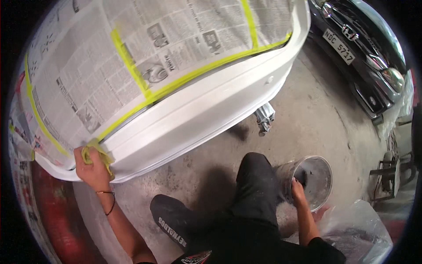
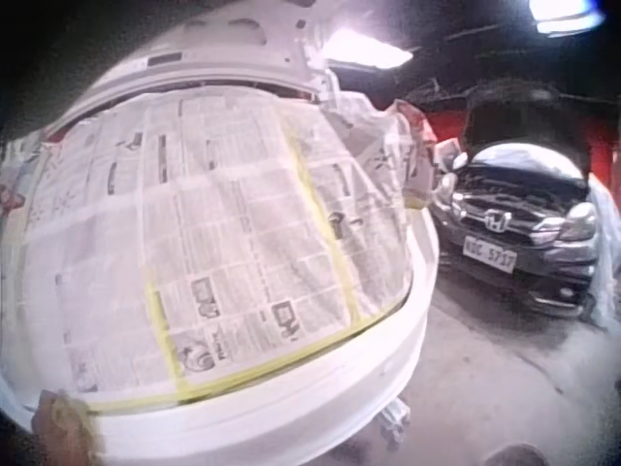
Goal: The person wipes the white car bumper with a yellow cloth and then wet sands the surface using a sanding block, dipping the block into a bucket of water repeatedly.
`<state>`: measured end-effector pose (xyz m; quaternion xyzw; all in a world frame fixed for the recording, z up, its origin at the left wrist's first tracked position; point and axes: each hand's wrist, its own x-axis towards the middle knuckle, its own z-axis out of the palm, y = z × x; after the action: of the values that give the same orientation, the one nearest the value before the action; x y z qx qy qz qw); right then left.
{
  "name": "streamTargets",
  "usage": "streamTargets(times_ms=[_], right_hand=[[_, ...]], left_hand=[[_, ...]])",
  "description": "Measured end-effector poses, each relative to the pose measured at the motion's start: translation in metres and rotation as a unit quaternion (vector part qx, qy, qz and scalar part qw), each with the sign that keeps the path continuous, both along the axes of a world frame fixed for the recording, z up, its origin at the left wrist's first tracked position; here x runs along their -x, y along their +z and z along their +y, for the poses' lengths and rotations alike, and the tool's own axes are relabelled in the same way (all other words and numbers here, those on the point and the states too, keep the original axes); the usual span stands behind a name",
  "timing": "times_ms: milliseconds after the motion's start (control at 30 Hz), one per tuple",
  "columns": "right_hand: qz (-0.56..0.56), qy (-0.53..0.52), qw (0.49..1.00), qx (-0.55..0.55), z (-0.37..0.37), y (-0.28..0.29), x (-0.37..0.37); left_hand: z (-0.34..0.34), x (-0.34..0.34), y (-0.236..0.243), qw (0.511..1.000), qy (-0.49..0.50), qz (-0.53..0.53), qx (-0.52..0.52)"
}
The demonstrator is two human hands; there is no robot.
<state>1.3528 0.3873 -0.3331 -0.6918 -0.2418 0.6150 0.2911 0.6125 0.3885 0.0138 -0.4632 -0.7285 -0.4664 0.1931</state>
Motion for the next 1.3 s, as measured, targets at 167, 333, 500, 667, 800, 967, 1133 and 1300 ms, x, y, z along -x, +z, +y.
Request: streamTargets(times_ms=[167, 333, 500, 667, 800, 967, 1133, 1300], right_hand=[[-0.313, -0.036, 0.94, -0.127, -0.013, -0.041, -0.004], [-0.271, -0.045, 0.957, -0.09, -0.016, -0.047, -0.013], [-0.251, -0.047, 0.962, -0.095, -0.008, -0.029, 0.009], [-0.082, -0.033, 0.994, -0.064, 0.001, -0.069, -0.028], [-0.263, 0.332, 0.902, -0.083, 0.014, -0.155, -0.147], [-0.329, 0.418, 0.845, -0.061, 0.006, -0.204, -0.144], [-0.296, 0.325, 0.898, -0.016, -0.003, -0.176, -0.145], [-0.078, -0.019, 0.996, -0.026, -0.005, -0.067, -0.119]], left_hand=[[0.021, -0.008, -0.016, 1.0, 0.003, -0.016, -0.014], [0.021, -0.002, -0.018, 0.999, 0.008, -0.002, -0.035], [0.011, 0.001, -0.022, 0.999, 0.013, -0.026, -0.037], [0.004, 0.006, -0.01, 0.999, 0.017, 0.031, -0.02], [0.022, -0.01, -0.015, 0.999, -0.008, 0.007, -0.035], [0.008, -0.003, -0.002, 0.998, 0.021, 0.067, 0.001], [0.007, 0.015, 0.003, 0.996, -0.07, 0.026, 0.048], [-0.003, 0.023, 0.021, 0.99, -0.1, 0.036, 0.089]])
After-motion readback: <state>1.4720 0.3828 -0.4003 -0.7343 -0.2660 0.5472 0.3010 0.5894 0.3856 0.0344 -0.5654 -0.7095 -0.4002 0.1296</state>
